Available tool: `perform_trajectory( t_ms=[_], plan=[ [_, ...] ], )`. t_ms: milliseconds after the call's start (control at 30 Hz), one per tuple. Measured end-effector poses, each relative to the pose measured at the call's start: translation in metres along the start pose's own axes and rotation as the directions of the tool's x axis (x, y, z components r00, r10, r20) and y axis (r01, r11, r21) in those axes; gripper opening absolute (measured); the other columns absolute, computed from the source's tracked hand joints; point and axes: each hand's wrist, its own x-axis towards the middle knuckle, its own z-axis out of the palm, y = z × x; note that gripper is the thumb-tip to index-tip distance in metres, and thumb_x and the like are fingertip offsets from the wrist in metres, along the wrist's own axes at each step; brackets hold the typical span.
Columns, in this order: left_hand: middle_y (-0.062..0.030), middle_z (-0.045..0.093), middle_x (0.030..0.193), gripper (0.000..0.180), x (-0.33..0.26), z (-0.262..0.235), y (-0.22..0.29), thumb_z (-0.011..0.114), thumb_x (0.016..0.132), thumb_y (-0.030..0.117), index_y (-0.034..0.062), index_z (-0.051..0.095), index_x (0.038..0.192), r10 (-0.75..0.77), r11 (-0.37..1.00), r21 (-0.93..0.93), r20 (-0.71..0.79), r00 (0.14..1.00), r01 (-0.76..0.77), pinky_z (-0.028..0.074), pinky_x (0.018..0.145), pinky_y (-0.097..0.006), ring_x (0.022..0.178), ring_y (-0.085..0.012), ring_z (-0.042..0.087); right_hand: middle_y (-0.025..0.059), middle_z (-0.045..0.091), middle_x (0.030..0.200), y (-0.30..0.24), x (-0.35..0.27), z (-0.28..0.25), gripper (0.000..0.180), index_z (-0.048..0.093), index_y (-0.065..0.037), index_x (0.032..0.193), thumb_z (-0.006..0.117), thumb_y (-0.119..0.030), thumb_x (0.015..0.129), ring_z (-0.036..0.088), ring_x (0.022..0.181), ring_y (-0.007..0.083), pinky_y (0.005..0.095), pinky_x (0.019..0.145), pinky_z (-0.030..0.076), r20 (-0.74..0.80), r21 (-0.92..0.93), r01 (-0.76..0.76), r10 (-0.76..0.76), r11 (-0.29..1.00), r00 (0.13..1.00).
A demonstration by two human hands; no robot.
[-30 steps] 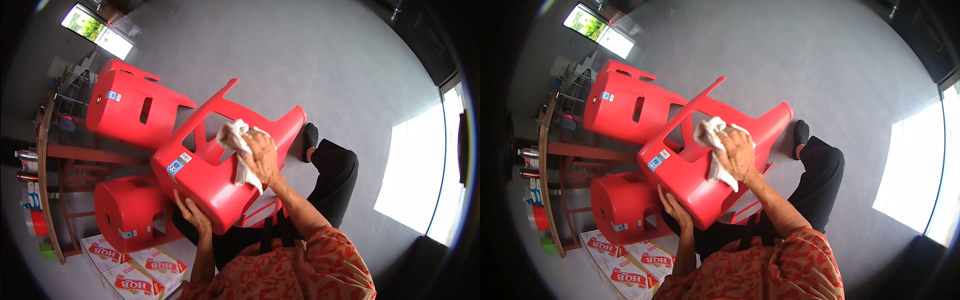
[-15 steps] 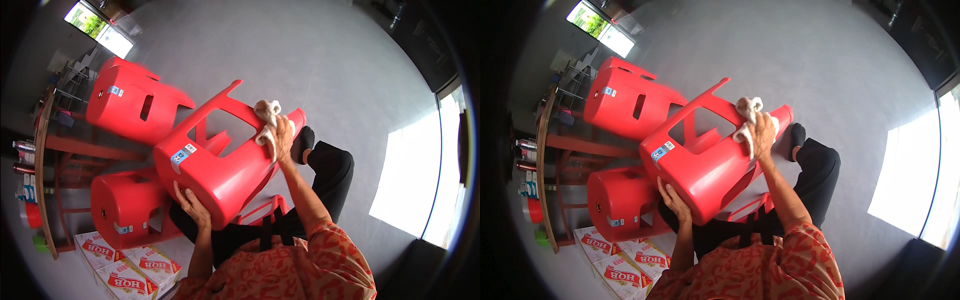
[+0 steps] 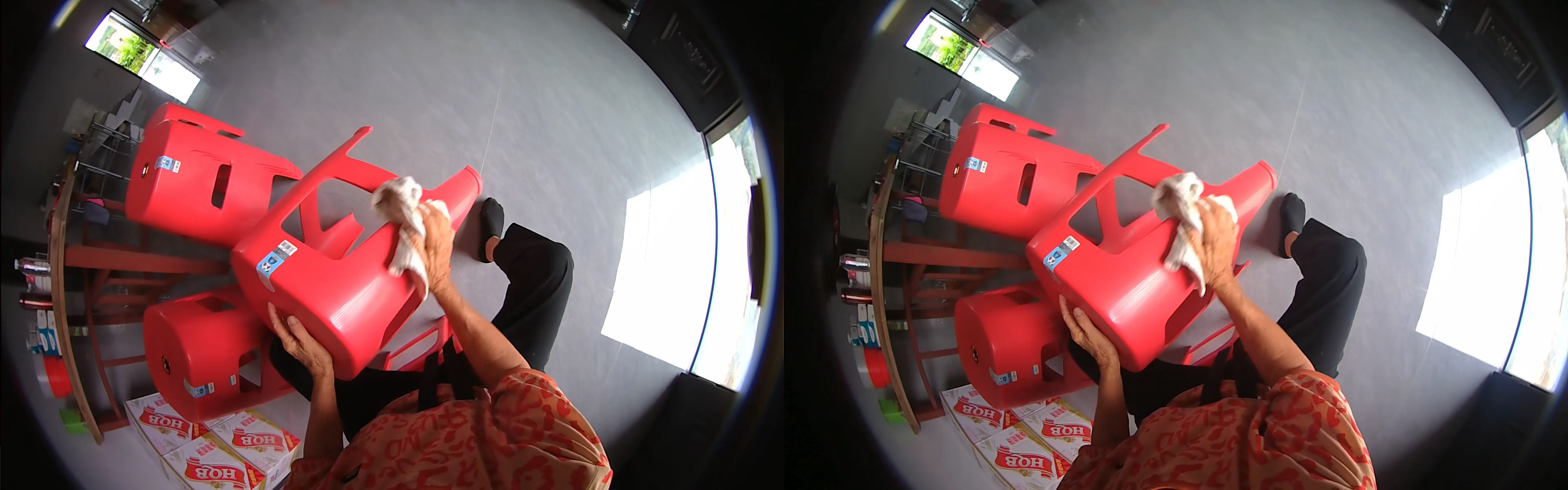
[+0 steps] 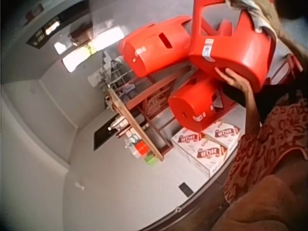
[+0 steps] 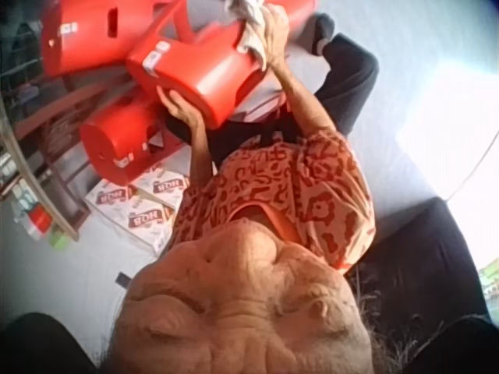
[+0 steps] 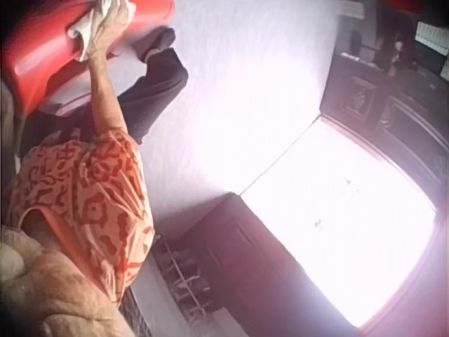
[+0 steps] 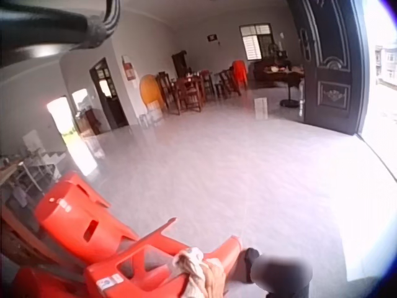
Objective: The person wipes the top and sides of red plastic stools with a white cloth. They handle the stools one at a time, turning them over to clean different surfaces, then place them back on the floor.
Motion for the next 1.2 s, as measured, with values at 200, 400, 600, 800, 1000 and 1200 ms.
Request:
perform_trajectory(
  t_ms=[200,400,600,800,1000,1200],
  plan=[
    [-0.0187,0.040,0.145,0.050,0.001,-0.004,-0.010,0.039,0.102,0.025,0.0023,0.034,0.146,0.076,0.997,0.024,0.006,0.997,-0.076,0.033,0.106,-0.037,0.128,-0.0269,0.044,0.0166,0.053,0.124,0.127,0.047,0.006,0.039,0.058,-0.013,0.119,0.059,-0.035,0.087,0.049,0.116,0.0361,0.0495,0.092,0.042,-0.032,-0.123,-0.087,0.083,0.989,0.996],
    [-0.0197,0.040,0.145,0.049,0.002,-0.008,-0.012,0.038,0.101,0.020,0.0009,0.032,0.146,0.118,0.988,0.101,0.018,0.993,-0.119,0.033,0.106,-0.038,0.128,-0.0281,0.044,0.0162,0.052,0.126,0.216,0.076,-0.002,0.029,0.067,-0.018,0.107,0.065,-0.022,0.078,0.050,0.116,0.0390,0.0470,0.093,0.045,0.065,-0.388,0.120,-0.103,0.914,0.993],
    [-0.0214,0.042,0.143,0.051,0.003,-0.001,0.001,0.039,0.100,0.022,0.0026,0.032,0.147,0.039,0.998,0.039,0.005,0.999,-0.040,0.036,0.103,-0.037,0.125,-0.0296,0.047,0.0167,0.058,0.109,0.155,0.063,0.017,0.029,0.067,-0.008,0.101,0.066,-0.019,0.074,0.056,0.096,0.0386,0.0462,0.081,0.046,-0.126,-0.247,0.214,-0.250,0.945,0.960],
    [-0.0236,0.045,0.140,0.054,0.004,0.006,0.006,0.041,0.100,0.031,0.0051,0.032,0.147,0.002,0.999,0.043,-0.040,0.999,-0.001,0.042,0.098,-0.038,0.117,-0.0312,0.053,0.0205,0.049,0.123,0.030,0.008,0.011,0.043,0.053,-0.003,0.124,0.056,-0.026,0.088,0.046,0.114,0.0405,0.0479,0.096,0.036,-0.104,-0.085,-0.002,-0.006,0.996,0.995],
    [-0.0261,0.042,0.142,0.057,0.006,0.012,0.002,0.042,0.100,0.034,0.0030,0.032,0.147,0.024,0.996,0.087,-0.037,0.999,-0.021,0.039,0.102,-0.041,0.123,-0.0374,0.049,0.0223,0.038,0.140,-0.097,-0.048,-0.016,0.056,0.050,-0.006,0.132,0.060,-0.024,0.080,0.036,0.128,0.0417,0.0547,0.106,0.026,-0.026,0.119,-0.025,0.028,0.993,0.999],
    [-0.0264,0.041,0.144,0.058,0.004,0.002,-0.005,0.044,0.099,0.033,-0.0006,0.033,0.145,0.118,0.986,0.120,-0.003,0.993,-0.117,0.036,0.106,-0.042,0.129,-0.0386,0.044,0.0192,0.046,0.135,-0.111,-0.050,-0.031,0.050,0.060,-0.009,0.120,0.064,-0.019,0.071,0.044,0.123,0.0397,0.0552,0.103,0.030,0.084,0.144,0.184,-0.197,0.972,0.977]
  ],
)
